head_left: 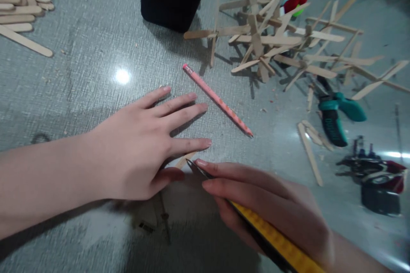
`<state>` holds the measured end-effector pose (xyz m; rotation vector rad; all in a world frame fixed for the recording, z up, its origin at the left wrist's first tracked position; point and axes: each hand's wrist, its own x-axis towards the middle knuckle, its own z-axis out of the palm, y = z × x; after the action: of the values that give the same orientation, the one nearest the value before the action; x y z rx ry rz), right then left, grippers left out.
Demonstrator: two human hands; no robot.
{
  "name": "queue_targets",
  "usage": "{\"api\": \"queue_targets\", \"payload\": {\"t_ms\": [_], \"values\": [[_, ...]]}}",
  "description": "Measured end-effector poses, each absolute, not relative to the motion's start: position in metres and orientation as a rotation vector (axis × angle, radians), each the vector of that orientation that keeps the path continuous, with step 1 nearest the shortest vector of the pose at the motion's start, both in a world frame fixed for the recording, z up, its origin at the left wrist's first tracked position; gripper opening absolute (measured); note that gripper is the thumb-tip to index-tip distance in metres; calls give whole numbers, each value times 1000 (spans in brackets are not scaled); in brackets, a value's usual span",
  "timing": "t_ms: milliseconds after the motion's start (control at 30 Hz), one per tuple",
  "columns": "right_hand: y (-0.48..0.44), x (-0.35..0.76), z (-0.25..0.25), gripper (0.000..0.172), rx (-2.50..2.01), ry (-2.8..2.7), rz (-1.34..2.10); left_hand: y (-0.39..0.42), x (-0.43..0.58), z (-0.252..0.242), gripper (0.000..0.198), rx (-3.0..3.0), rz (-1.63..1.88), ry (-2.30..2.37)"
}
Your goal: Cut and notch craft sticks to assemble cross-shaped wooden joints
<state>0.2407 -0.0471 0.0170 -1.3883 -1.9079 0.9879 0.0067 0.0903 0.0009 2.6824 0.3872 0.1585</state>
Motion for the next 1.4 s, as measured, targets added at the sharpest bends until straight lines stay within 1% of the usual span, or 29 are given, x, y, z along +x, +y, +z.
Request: {"api": "queue_targets", "payload": {"t_ms": [100, 233, 300, 433, 533, 633, 733, 800, 867, 967, 1067, 1167, 1267, 1400], "values": [[-47, 242, 24, 33, -1378, -2077, 839, 91, 7, 0, 59, 2676, 167, 397], [-47, 245, 24, 31, -1327, -2189, 781, 90, 7, 1, 57, 2677, 167, 400], [-47, 245, 20, 31, -1345, -2178, 751, 90, 8, 1, 57, 2679, 161, 397], [-43, 247, 13, 33, -1319, -2070, 735, 91, 8, -1, 62, 2684, 171, 391], [-40, 250, 11, 29, -1332, -2053, 662, 91, 9, -2, 62, 2697, 210, 382], [-40, 255, 10, 28, -1316, -2000, 646, 90, 10, -2, 55, 2720, 297, 411], [-41, 259, 9, 38, -1286, -1939, 705, 90, 10, 0, 47, 2707, 365, 442], [-41, 259, 8, 41, -1293, -1916, 713, 91, 10, 2, 41, 2658, 377, 456], [-41, 256, 8, 40, -1328, -1898, 697, 94, 10, 4, 32, 2584, 373, 450], [-39, 250, 8, 33, -1384, -1884, 652, 99, 11, 4, 15, 2494, 369, 394], [-38, 245, 9, 27, -1395, -1898, 610, 101, 13, 4, 29, 2472, 403, 364], [-36, 244, 11, 27, -1391, -1904, 612, 102, 13, 6, 33, 2457, 407, 406], [-36, 244, 13, 30, -1377, -1897, 642, 102, 13, 7, 32, 2461, 353, 419], [-36, 243, 12, 42, -1348, -1891, 691, 101, 13, 6, 33, 2520, 339, 404]]}}
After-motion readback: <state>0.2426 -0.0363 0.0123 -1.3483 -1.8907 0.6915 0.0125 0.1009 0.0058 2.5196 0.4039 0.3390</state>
